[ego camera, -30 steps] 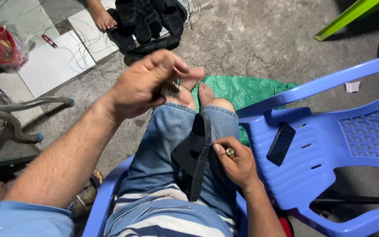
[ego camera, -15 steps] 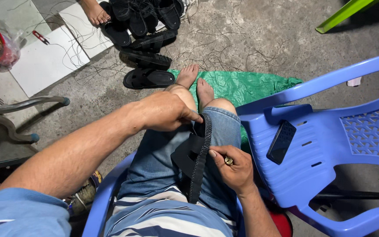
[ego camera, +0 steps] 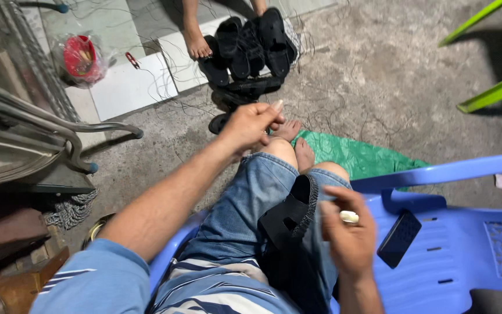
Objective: The person sits on a plastic chair and hand-sews a black sandal using a needle and thread. They repeatedly push the needle through the sandal strap and pull the thread to secure the stitching.
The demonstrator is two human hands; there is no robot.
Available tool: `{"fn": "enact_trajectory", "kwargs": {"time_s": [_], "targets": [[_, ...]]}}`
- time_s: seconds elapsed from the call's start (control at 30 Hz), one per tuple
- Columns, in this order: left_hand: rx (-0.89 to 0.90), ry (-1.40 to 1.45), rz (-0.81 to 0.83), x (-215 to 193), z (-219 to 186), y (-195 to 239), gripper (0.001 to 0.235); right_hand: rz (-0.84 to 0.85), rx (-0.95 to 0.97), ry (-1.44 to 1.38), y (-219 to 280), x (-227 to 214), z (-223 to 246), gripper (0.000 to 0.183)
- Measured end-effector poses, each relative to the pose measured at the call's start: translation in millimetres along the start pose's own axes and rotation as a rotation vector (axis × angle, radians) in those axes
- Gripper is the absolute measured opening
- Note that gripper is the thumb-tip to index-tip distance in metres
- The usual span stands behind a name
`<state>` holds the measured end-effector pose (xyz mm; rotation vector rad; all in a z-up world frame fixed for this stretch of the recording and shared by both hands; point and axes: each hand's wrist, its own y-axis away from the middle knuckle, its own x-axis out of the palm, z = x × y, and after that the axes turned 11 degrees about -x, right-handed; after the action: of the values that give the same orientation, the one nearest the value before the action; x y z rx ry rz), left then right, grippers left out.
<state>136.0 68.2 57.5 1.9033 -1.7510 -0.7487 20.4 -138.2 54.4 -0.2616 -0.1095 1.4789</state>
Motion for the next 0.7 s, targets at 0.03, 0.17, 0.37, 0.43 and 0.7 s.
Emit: {"fn": "enact_trajectory", "kwargs": {"time_s": [0.03,0.17,0.37,0.43,0.7], "targets": [[0.030,0.087,0.023,4.6,6.6,-5.5,0.034,0.089,0.080,-0.071,0.7,12.3,2.3,0.024],[0.162,-0.149,-0.161,12.1,17.5,-4.4,0.039,0.349,0.128,-0.235,5.8,61.2,6.3,0.029],[0.222,-0.462,-0.259,15.7,19.5,13.8,0.037,0.475,0.032,-0.114,5.4,90.8,14.6,0.052],[0.260,-0.545,-0.284,9.4,25.4,9.7,0.034,0.440,0.047,-0.172,4.7,81.3,21.6,0.055],[0.401,-0.826,-0.354,0.5,37.7,9.6,0.034,0.508,-0.272,0.145,4.6,60.3,18.1,0.044]]}}
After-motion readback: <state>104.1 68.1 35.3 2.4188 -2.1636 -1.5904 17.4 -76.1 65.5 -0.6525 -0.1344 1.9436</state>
